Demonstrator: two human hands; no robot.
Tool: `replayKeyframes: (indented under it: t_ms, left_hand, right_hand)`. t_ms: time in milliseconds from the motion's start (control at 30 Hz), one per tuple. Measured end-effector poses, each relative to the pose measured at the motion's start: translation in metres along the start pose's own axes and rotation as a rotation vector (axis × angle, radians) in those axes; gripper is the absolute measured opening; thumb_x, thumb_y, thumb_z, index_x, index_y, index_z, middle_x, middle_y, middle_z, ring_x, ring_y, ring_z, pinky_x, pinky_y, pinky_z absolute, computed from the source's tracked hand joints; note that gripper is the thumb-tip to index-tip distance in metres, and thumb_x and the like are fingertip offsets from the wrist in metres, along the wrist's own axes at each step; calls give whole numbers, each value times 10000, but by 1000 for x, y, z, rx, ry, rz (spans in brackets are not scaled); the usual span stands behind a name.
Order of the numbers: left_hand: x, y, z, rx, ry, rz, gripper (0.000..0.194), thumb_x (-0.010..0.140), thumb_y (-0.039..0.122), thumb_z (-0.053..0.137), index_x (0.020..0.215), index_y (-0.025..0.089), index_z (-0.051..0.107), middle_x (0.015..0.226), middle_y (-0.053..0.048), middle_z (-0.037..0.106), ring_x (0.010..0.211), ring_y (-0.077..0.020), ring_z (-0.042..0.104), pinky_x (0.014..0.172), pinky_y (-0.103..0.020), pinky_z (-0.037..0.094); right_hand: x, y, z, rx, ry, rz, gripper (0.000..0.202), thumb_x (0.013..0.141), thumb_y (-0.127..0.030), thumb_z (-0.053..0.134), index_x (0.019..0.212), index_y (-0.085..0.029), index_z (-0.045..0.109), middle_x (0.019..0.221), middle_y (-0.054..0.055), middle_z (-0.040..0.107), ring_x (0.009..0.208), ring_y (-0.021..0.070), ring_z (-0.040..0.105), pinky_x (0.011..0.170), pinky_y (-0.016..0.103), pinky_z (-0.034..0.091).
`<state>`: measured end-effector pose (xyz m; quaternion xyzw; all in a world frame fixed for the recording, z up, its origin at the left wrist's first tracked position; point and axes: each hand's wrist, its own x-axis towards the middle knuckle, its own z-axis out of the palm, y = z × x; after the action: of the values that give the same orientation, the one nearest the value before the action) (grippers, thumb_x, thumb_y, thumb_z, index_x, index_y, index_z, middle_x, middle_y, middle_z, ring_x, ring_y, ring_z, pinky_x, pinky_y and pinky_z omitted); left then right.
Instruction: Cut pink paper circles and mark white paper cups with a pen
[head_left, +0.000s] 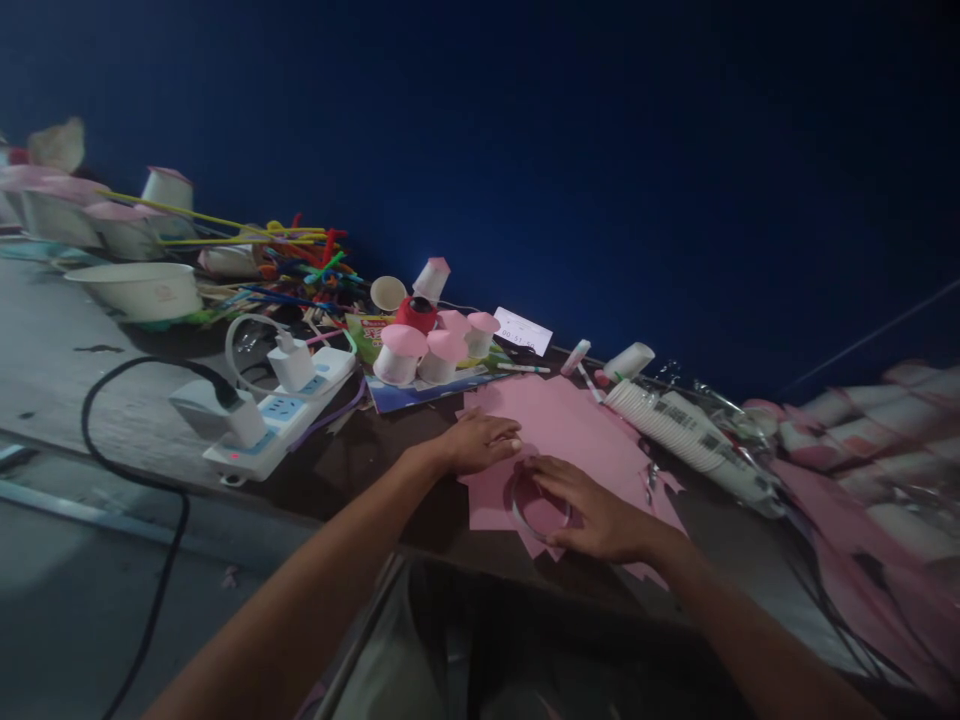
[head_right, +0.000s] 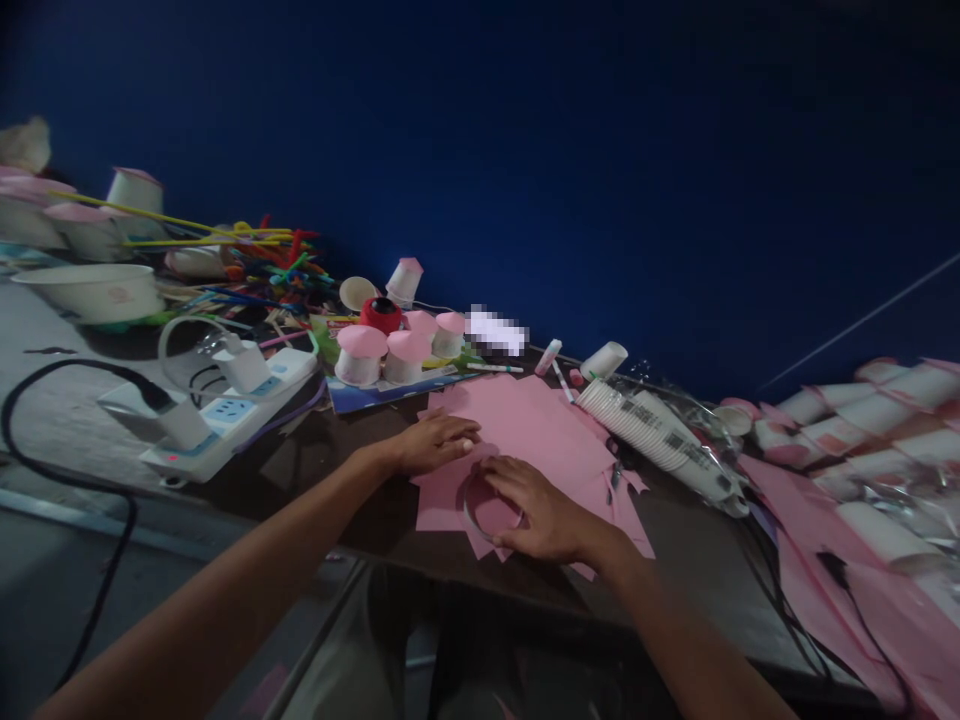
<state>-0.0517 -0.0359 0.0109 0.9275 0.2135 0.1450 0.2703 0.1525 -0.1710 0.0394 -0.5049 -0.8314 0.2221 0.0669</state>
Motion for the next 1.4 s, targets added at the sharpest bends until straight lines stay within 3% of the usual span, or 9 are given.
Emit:
replayKeyframes:
  t_ms: [100, 233, 433, 633, 867, 1100, 1400]
  left_hand:
    - [0, 0, -1, 9, -8, 4, 517, 931, 494, 350, 1306, 167, 493, 1322, -98, 577, 1227, -236, 508, 1085, -413, 268]
    - [-1, 3, -2, 58, -41, 12, 712, 839, 650, 422, 1349, 154, 445, 1301, -119, 584, 1217, -284, 505, 1046, -438, 298]
    - [-3, 6, 10, 182, 25, 87, 755, 747, 725, 489, 1314, 226, 470, 1351, -115, 535, 1255, -320, 449, 1069, -502, 228]
    - [-3, 4, 14, 222, 36, 104, 758, 701, 699, 575, 1292, 233, 482, 1342, -105, 532, 1250, -318, 439, 1071, -494, 236]
    - [-2, 2, 13, 215, 39, 117, 755, 712, 715, 546, 1300, 247, 474, 1338, -93, 535, 1241, -302, 451, 1065, -468, 257]
    - [-1, 1, 14, 229, 31, 110, 770, 715, 727, 527, 1312, 245, 460, 1363, -99, 515, 1257, -313, 431, 1077, -498, 239]
    - [-2, 2, 15, 238, 58, 106, 758, 722, 715, 533, 1303, 232, 472, 1329, -107, 539, 1232, -312, 457, 1063, -484, 260]
  right_hand:
    - [0, 1, 0, 18, -5, -8, 737, 772, -444, 673, 1412, -183, 417, 1489, 164, 361, 1384, 336, 295, 1132, 523, 247]
    - [-1, 2, -1, 75, -12, 33, 764, 779, -437, 664, 1450, -277, 334, 1544, 110, 219, 1409, 326, 228, 1123, 497, 267]
    - [3, 2, -4, 49, -19, 56, 802, 697, -454, 737, 1404, -237, 427, 1428, 149, 392, 1337, 337, 332, 1108, 514, 273]
    - [0, 9, -4, 137, -38, 86, 821, 727, -492, 705, 1432, -237, 371, 1495, 139, 308, 1392, 328, 258, 1131, 512, 232]
    - [-22, 22, -17, 412, 118, 198, 756, 785, -561, 626, 1414, -224, 377, 1511, 131, 273, 1424, 263, 225, 1118, 451, 308]
    - [-22, 20, -4, 181, 43, 177, 814, 761, -571, 646, 1426, -182, 383, 1503, 161, 294, 1416, 301, 216, 1161, 479, 191]
    - [0, 7, -7, 20, 48, 92, 791, 756, -506, 669, 1404, -131, 413, 1446, 187, 349, 1362, 328, 287, 1131, 463, 265]
